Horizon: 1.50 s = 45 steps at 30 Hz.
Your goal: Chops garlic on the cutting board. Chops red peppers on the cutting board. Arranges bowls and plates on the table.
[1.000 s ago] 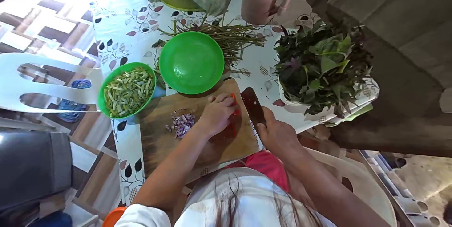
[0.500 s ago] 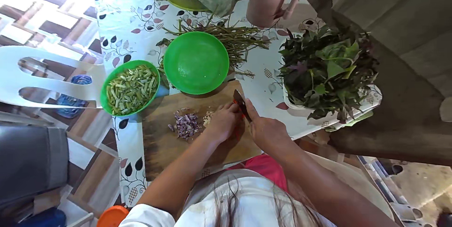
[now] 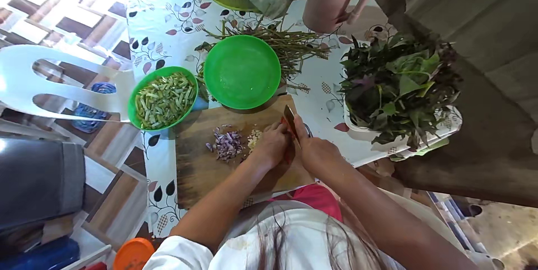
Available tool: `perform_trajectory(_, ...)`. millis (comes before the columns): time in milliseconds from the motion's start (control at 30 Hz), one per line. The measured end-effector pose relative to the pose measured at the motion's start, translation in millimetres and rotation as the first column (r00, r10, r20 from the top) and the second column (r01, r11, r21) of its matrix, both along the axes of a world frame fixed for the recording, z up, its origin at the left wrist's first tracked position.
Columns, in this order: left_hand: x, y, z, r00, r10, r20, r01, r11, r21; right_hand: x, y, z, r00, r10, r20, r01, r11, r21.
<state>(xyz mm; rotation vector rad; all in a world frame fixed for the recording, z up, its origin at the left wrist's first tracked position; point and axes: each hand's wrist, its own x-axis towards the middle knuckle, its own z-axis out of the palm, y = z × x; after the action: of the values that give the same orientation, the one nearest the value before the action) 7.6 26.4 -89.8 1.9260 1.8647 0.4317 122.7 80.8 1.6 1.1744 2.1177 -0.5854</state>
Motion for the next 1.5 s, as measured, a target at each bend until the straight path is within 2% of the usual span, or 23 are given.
perform_trajectory(133, -1.7, -0.6, -3.5, 1.000, 0.011, -0.027, -0.011, 1.000, 0.016, 15.0, -13.8, 5.8, 0.999, 0.003, 0.046, -0.001, 1.000, -0.027)
perform_trajectory(367, -4.1, 4.0, 0.2, 0.999, 0.027, 0.032, -0.025, 0.998, -0.058, 12.8, -15.3, 6.6, 0.998, 0.043, -0.041, -0.040, 0.996, 0.074)
perform_trajectory(533, -2.6, 5.4, 2.6, 1.000, 0.024, 0.019, -0.023, 0.998, -0.055, 4.6, -10.3, 6.0, 1.000, 0.010, -0.011, -0.010, 1.000, 0.020)
perform_trajectory(800, -5.9, 3.0, -17.4, 0.996, -0.017, 0.091, 0.004, 0.991, 0.137, -3.2, 3.8, -6.8, 0.999, -0.018, -0.044, 0.018, 1.000, -0.009)
perform_trajectory(900, -3.7, 1.3, -14.8, 0.997, 0.020, 0.074, -0.028, 0.993, 0.111, -7.8, 3.2, -10.4, 0.999, 0.008, -0.035, -0.007, 1.000, 0.030)
perform_trajectory(1000, -4.1, 1.0, -6.0, 0.992, 0.121, 0.018, -0.122, 0.991, 0.062, -3.9, 1.2, -5.3, 1.000, -0.018, -0.025, 0.018, 1.000, -0.004)
perform_trajectory(1100, -10.6, 4.8, -11.3, 0.978, 0.207, -0.038, -0.199, 0.968, 0.150, 1.5, -4.9, -0.1, 1.000, -0.031, -0.008, 0.030, 0.999, -0.017)
perform_trajectory(1300, -2.0, 6.5, -11.7, 0.989, 0.105, 0.103, -0.119, 0.984, 0.133, 5.5, -7.0, 1.3, 0.997, -0.023, -0.080, 0.029, 0.996, 0.080)
perform_trajectory(1500, -2.2, 4.9, -11.2, 0.991, 0.100, 0.092, -0.115, 0.978, 0.176, -2.9, -4.7, -0.4, 0.998, -0.011, -0.056, 0.014, 0.999, 0.051)
